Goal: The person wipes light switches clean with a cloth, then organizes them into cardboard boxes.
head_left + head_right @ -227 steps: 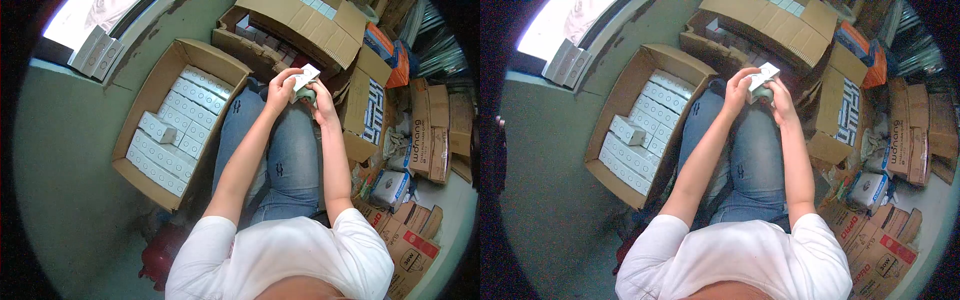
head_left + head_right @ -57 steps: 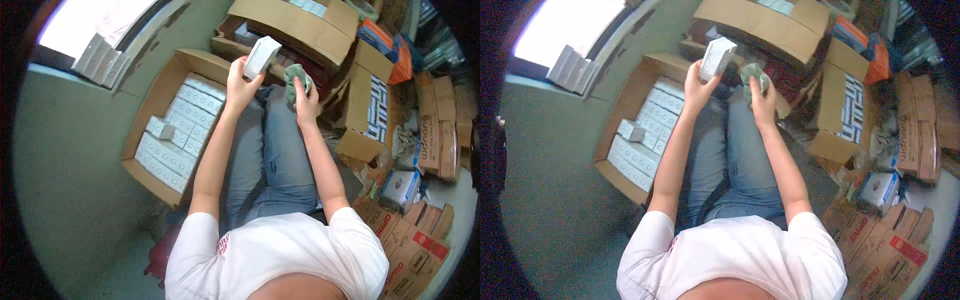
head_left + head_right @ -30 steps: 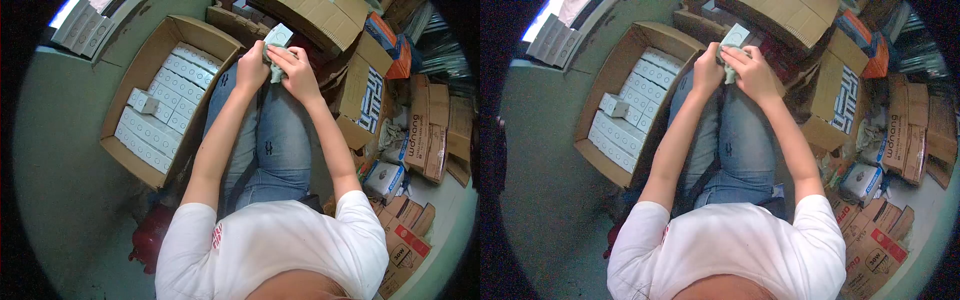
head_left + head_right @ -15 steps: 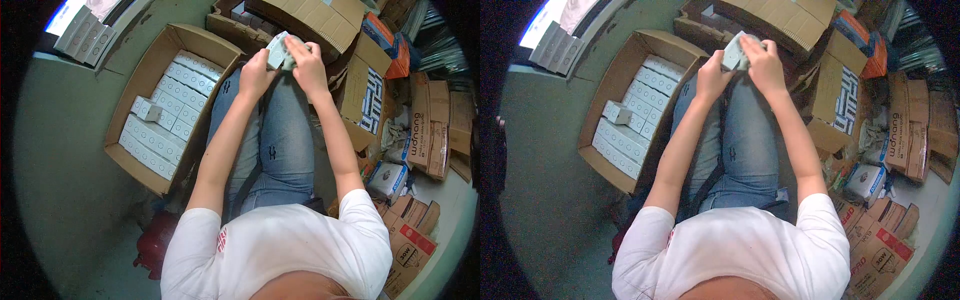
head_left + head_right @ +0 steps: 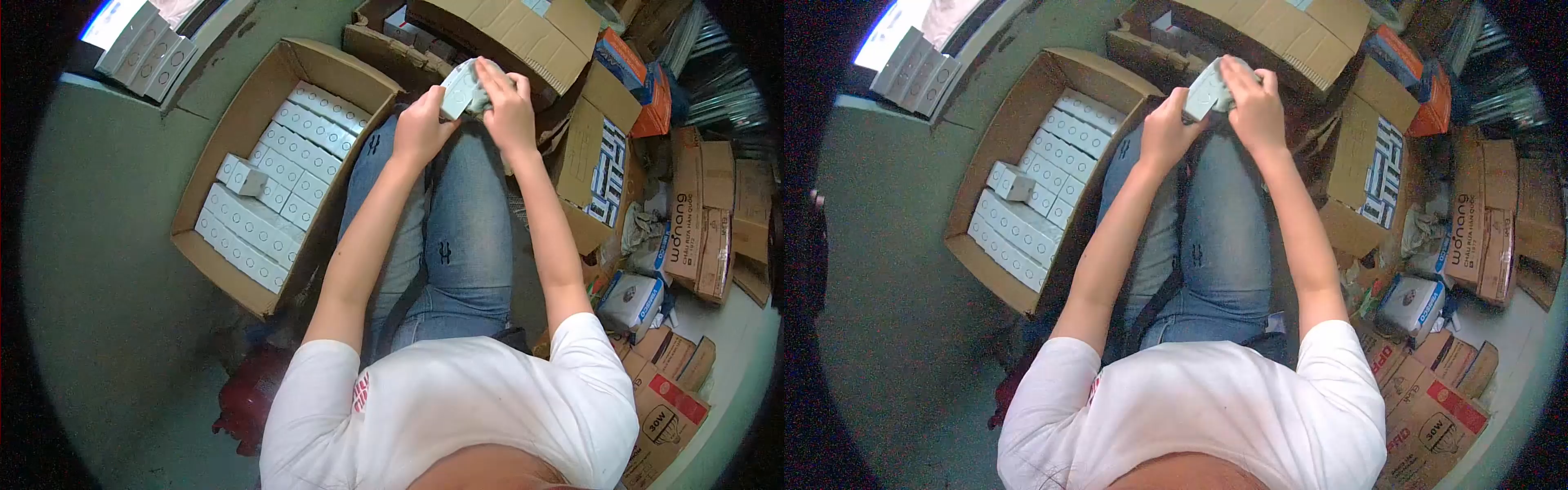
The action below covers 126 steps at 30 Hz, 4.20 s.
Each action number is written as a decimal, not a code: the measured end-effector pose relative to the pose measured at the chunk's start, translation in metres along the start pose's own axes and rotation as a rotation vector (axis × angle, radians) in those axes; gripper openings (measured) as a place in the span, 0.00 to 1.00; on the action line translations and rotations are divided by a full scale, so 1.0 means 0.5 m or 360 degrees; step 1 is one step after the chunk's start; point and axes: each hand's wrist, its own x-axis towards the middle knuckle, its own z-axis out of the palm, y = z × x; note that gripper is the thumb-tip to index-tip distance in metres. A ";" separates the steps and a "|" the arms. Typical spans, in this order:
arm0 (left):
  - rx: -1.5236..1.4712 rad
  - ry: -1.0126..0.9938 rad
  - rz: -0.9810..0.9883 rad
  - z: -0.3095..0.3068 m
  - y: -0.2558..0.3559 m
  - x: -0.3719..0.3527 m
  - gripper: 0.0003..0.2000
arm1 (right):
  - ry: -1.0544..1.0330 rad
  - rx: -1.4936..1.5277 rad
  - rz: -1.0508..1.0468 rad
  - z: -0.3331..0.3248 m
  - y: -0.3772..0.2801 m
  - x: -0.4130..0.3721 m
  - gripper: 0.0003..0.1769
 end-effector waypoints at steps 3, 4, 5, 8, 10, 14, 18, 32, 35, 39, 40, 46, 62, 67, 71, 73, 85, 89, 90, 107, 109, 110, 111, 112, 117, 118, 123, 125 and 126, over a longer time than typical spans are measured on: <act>0.0020 -0.0065 -0.0139 -0.008 -0.008 0.003 0.19 | -0.0097 0.0107 -0.0257 0.006 -0.044 -0.031 0.38; 0.0007 -0.0025 -0.0139 -0.005 -0.013 0.003 0.19 | -0.0109 0.0144 -0.0302 0.000 -0.063 -0.042 0.37; -0.0010 0.0015 -0.0136 0.000 -0.017 0.004 0.19 | -0.0119 0.0176 -0.0345 -0.004 -0.073 -0.050 0.36; -0.0049 -0.0017 -0.0101 -0.005 -0.003 0.007 0.19 | -0.0028 0.0073 -0.0284 0.000 -0.037 -0.038 0.35; -0.0052 -0.0049 -0.0052 -0.009 0.004 0.003 0.19 | 0.0079 -0.0036 -0.0185 0.005 -0.009 -0.016 0.34; -0.0068 0.0002 -0.0095 -0.004 -0.001 0.004 0.20 | 0.0071 0.0006 -0.0092 0.011 -0.013 -0.005 0.35; -0.0135 0.0124 -0.0175 0.004 -0.023 0.009 0.20 | -0.0101 0.0096 -0.0404 0.008 -0.065 -0.058 0.34; -0.0138 0.0131 -0.0361 0.001 -0.017 0.017 0.16 | -0.0094 0.0210 -0.0432 0.017 -0.067 -0.040 0.34; -0.0149 0.0001 -0.0326 -0.014 -0.001 0.007 0.18 | 0.0047 0.0058 -0.0328 0.031 -0.015 -0.011 0.33; -0.0114 0.0033 -0.0249 -0.002 0.001 0.009 0.19 | -0.0005 0.0080 -0.0106 0.023 -0.012 0.005 0.35; -0.0138 0.0048 -0.0305 -0.003 -0.003 0.011 0.18 | -0.0034 0.0122 -0.0211 0.020 -0.023 0.002 0.35; -0.0193 0.0065 -0.0432 -0.008 -0.012 0.017 0.18 | -0.0120 0.0190 -0.0377 0.017 -0.034 -0.004 0.38; -0.0268 0.0197 -0.0221 -0.008 -0.017 0.013 0.25 | -0.0091 0.0741 0.0027 0.018 -0.022 -0.028 0.39; -0.0152 0.0277 -0.0045 -0.008 -0.004 0.014 0.25 | 0.0006 0.0810 0.0024 -0.003 -0.032 -0.028 0.41; -0.0058 0.0386 0.0011 -0.005 -0.011 0.011 0.24 | -0.0162 0.0502 -0.0066 -0.021 -0.070 -0.033 0.42; 0.0071 0.0411 0.0017 -0.008 -0.012 0.009 0.23 | -0.0163 0.0255 -0.0201 -0.015 -0.071 -0.039 0.44; -0.0266 0.0341 0.0015 0.001 -0.024 0.008 0.24 | -0.0247 0.0201 -0.0349 -0.027 -0.112 -0.042 0.44; -0.0289 0.0227 0.0197 0.011 -0.023 -0.003 0.32 | -0.0287 0.0154 -0.0087 -0.010 -0.052 -0.025 0.45; -0.0280 0.0269 0.0284 0.015 -0.019 -0.003 0.33 | -0.0329 0.0243 -0.0022 -0.019 -0.048 -0.020 0.45; -0.0453 0.0156 0.0041 0.010 -0.031 0.002 0.35 | -0.0346 0.0284 -0.0316 -0.028 -0.088 -0.035 0.42; -0.0475 0.0135 0.0025 0.015 -0.027 0.005 0.34 | -0.0371 0.0228 -0.0235 -0.012 -0.052 -0.029 0.42; -0.0428 0.0128 0.0046 0.013 -0.023 0.004 0.34 | -0.0340 0.0193 -0.0121 -0.011 -0.044 -0.026 0.41; -0.0406 0.0124 0.0038 0.014 -0.021 0.000 0.33 | -0.0284 0.0195 -0.0132 0.002 -0.030 -0.024 0.40; -0.0383 0.0125 0.0036 0.015 -0.018 0.001 0.33 | -0.0240 0.0211 -0.0163 0.012 -0.027 -0.033 0.41; -0.0419 0.0095 0.0028 0.009 -0.033 0.010 0.33 | -0.0344 0.0260 -0.0261 -0.002 -0.069 -0.051 0.43; -0.0399 0.0085 0.0006 0.007 -0.027 0.010 0.33 | -0.0354 0.0251 -0.0260 -0.003 -0.059 -0.047 0.43; -0.0418 0.0098 -0.0011 -0.002 -0.002 0.010 0.33 | -0.0278 0.0348 0.0011 0.023 -0.023 -0.021 0.41; -0.0514 0.0095 -0.0145 -0.004 -0.005 0.013 0.33 | -0.0270 0.0421 -0.0090 0.025 -0.029 -0.019 0.40; -0.0522 0.0097 -0.0202 -0.003 -0.008 0.013 0.33 | -0.0274 0.0459 -0.0137 0.020 -0.040 -0.021 0.40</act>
